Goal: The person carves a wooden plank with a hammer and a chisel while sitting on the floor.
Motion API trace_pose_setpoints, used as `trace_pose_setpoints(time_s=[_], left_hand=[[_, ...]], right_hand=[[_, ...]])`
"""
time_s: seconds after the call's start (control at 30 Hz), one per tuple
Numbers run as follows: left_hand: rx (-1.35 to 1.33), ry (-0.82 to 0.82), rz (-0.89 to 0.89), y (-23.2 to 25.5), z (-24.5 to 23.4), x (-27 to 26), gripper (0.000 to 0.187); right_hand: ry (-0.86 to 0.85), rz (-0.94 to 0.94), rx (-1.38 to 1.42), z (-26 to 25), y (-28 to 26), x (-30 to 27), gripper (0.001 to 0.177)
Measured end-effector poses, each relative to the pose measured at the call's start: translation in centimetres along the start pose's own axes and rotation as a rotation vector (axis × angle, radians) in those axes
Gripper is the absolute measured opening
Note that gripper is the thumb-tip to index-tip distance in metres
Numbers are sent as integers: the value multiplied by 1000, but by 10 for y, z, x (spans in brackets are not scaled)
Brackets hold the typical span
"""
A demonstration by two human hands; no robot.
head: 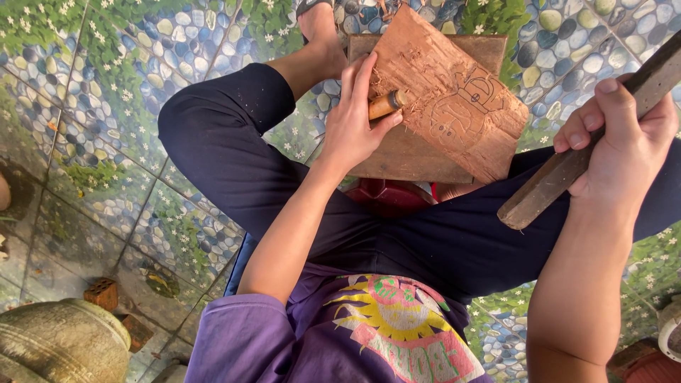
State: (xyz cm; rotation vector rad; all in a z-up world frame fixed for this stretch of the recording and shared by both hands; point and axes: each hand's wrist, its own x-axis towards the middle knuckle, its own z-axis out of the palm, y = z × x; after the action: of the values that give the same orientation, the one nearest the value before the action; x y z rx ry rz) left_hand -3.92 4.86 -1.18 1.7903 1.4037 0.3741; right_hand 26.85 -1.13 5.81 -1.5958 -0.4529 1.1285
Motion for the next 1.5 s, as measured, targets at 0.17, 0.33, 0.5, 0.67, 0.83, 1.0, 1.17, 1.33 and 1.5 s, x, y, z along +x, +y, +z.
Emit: trace_pose_setpoints(time_s=[0.17, 0.33, 0.5, 0.67, 0.83, 1.0, 1.17, 1.33, 1.5], left_hand=[[-2, 16, -17, 4, 5, -3, 89], [112, 22, -5, 0, 19, -7, 99], [135, -66, -62, 0, 12, -15, 92], [232, 58, 75, 3, 11, 3, 88], [461, -262, 366, -9, 12, 40, 136], [628, -410, 329, 27, 10, 57, 105], [667, -384, 251, 31, 16, 46, 104], [398, -316, 333, 21, 5, 52, 72], [275, -72, 208, 28, 0, 29, 48]], right_hand=[[23, -28, -33, -10, 1, -8, 17], [-5, -35, -29, -10, -3, -25, 18], [-20, -27, -6, -5, -5, -23, 18], [-54, -61, -23, 6, -7, -15, 18], [-70, -20, -73, 14, -10, -15, 9], [-70, -13, -55, 28, -16, -8, 10], [-85, 4, -20, 38, -18, 0, 9], [-97, 26, -15, 51, -22, 3, 12], [-84, 53, 16, 58, -25, 1, 12]])
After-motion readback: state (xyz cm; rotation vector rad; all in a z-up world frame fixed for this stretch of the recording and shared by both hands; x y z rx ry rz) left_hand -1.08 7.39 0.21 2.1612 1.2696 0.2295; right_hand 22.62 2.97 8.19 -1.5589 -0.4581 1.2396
